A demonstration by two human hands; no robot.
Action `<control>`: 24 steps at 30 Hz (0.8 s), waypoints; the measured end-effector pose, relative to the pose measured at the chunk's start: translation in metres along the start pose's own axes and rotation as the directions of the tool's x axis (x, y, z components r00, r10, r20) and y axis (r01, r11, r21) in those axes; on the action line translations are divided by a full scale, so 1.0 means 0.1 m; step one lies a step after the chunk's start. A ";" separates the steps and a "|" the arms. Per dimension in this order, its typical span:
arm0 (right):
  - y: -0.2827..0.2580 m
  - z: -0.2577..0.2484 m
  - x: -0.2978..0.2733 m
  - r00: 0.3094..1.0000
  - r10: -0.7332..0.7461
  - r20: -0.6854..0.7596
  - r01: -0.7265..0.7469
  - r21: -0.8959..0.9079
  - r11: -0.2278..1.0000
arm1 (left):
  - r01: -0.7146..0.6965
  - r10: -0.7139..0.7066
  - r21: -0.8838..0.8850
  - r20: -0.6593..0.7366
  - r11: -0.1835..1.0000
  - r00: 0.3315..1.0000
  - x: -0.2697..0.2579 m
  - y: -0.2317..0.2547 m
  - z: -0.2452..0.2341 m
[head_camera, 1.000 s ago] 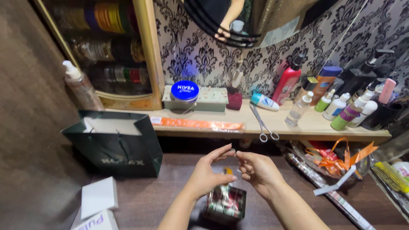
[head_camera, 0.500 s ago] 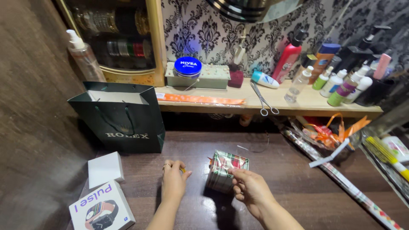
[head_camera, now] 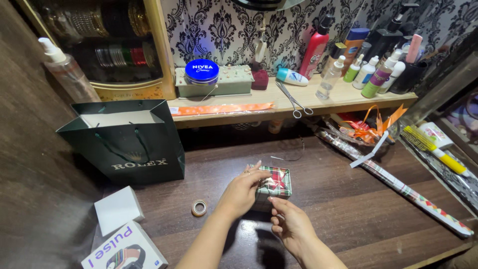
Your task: The person wraps a small box with plaid wrapping paper, secures it with tape, and ties an orange ribbon bow on top. They use scissors to cut tape and adjust the ribbon, then place the finished gift on the table.
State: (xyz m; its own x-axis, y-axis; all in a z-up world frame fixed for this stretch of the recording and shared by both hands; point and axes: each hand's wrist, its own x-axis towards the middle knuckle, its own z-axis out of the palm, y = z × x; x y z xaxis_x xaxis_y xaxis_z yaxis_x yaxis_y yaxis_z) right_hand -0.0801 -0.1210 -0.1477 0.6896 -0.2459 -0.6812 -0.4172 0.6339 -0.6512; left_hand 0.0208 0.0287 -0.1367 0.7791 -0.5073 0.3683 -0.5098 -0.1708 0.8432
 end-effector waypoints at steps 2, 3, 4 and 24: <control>0.04 -0.01 0.03 1.000 -0.008 -0.008 0.008 0.016 1.000 | 0.004 -0.006 0.037 0.052 0.999 0.999 -0.02 0.07 -0.03; 0.07 -0.01 0.04 1.000 -0.014 -0.007 0.015 0.020 1.000 | -0.008 0.002 0.074 0.073 0.997 0.997 -0.04 0.10 -0.06; 0.09 -0.02 0.06 1.000 -0.021 -0.006 0.021 0.024 0.999 | -0.020 0.010 0.111 0.093 0.994 0.996 -0.07 0.12 -0.08; 0.16 0.12 -0.03 0.991 -0.102 -0.087 0.108 0.075 0.991 | -0.363 0.324 0.358 0.165 0.860 0.931 -0.16 0.23 -0.29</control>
State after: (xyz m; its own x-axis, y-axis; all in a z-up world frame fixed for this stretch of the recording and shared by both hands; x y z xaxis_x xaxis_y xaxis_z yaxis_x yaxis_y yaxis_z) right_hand -0.0812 -0.1014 -0.1519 0.6743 -0.3720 -0.6379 -0.2943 0.6570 -0.6941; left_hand 0.0076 0.0574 -0.1117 0.5001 -0.6675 0.5516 -0.8520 -0.2654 0.4513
